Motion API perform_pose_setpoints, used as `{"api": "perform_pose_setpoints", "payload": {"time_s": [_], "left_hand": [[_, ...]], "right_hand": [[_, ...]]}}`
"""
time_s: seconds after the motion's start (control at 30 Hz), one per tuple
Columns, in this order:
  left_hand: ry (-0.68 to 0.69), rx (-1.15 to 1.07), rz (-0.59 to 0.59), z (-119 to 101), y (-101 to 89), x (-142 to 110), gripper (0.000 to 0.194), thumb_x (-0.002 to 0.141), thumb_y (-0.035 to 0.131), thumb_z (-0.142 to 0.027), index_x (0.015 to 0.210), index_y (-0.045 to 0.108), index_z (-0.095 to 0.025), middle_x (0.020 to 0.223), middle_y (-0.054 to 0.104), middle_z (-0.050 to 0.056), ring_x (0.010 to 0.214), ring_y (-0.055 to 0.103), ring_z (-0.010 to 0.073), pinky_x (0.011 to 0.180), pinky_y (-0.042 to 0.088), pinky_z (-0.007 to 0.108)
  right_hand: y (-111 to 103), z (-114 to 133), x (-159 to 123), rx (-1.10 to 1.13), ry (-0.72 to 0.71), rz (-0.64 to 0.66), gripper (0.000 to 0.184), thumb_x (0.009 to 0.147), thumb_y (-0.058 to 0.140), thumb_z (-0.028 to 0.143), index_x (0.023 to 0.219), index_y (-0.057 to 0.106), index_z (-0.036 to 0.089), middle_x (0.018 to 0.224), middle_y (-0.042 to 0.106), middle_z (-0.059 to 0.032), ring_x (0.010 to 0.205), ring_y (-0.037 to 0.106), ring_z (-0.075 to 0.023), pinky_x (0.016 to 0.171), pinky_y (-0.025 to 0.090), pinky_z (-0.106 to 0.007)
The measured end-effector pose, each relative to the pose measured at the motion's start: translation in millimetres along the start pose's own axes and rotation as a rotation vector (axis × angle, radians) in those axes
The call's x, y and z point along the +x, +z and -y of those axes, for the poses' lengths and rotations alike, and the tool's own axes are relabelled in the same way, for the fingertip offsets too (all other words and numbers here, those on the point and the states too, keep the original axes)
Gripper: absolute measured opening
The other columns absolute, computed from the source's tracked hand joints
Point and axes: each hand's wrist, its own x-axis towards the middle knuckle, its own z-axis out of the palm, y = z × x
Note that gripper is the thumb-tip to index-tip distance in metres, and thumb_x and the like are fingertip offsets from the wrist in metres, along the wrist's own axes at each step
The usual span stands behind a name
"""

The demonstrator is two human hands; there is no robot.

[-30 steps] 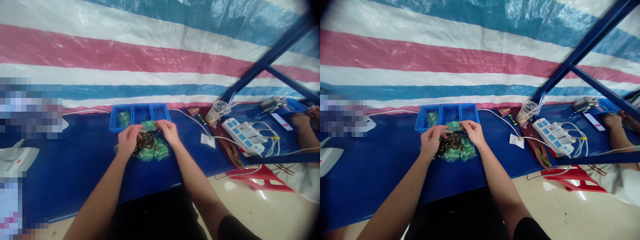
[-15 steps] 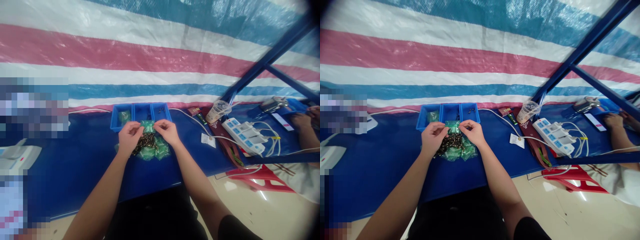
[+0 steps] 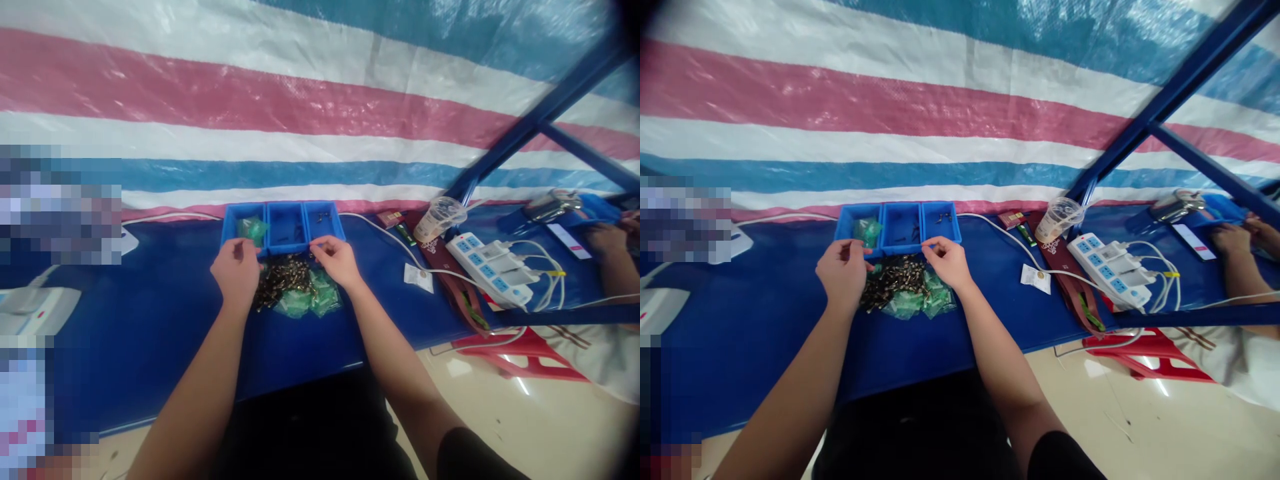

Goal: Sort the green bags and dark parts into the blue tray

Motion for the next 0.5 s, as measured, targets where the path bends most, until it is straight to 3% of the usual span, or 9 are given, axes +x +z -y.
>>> {"api": "perform_pose_setpoints", "payload": {"time_s": [0.1,0.3,0.4,0.5], "left_hand": [[0.062,0.097,-0.022,-2.1,-1.8,-0.5,0.026,0.090,0.049,-0.039,0.097,0.066,-0.020,0.081,0.071,0.002,0.056,0.061,0.0126,0.060,0.050,0.025],[0.050,0.152,0.124,-2.8,1.8,-1.6,0.029,0.088,0.053,-0.041,0.106,0.066,-0.023,0.085,0.072,0.000,0.058,0.064,0.0140,0.073,0.049,0.029],[0.031,0.134,0.130,0.6,2.7,0.5,0.030,0.087,0.055,-0.040,0.111,0.065,-0.025,0.091,0.073,0.001,0.056,0.065,0.0141,0.072,0.049,0.029],[0.053,0.083,0.151,3.2,2.3,2.4,0.029,0.087,0.058,-0.038,0.113,0.063,-0.026,0.108,0.072,0.004,0.052,0.064,0.0127,0.067,0.050,0.028]], "right_hand": [[-2.5,-3.1,-0.5,-0.136,-0.015,0.033,0.025,0.086,0.057,0.035,0.096,0.071,0.017,0.058,0.057,0.0036,0.053,0.049,-0.0100,0.058,0.041,-0.022],[-10.0,-3.8,-2.4,-0.472,-0.032,0.256,0.023,0.083,0.057,0.026,0.097,0.075,0.022,0.065,0.063,0.0019,0.057,0.053,-0.0105,0.059,0.037,-0.023],[-10.9,-2.7,-2.8,-0.560,-0.018,0.325,0.025,0.084,0.058,0.028,0.102,0.075,0.025,0.071,0.067,0.0009,0.059,0.054,-0.0114,0.057,0.036,-0.023],[-9.0,-2.3,-3.0,-0.609,-0.026,0.328,0.028,0.085,0.058,0.031,0.108,0.073,0.028,0.075,0.069,0.0003,0.062,0.056,-0.0132,0.059,0.038,-0.024]]}}
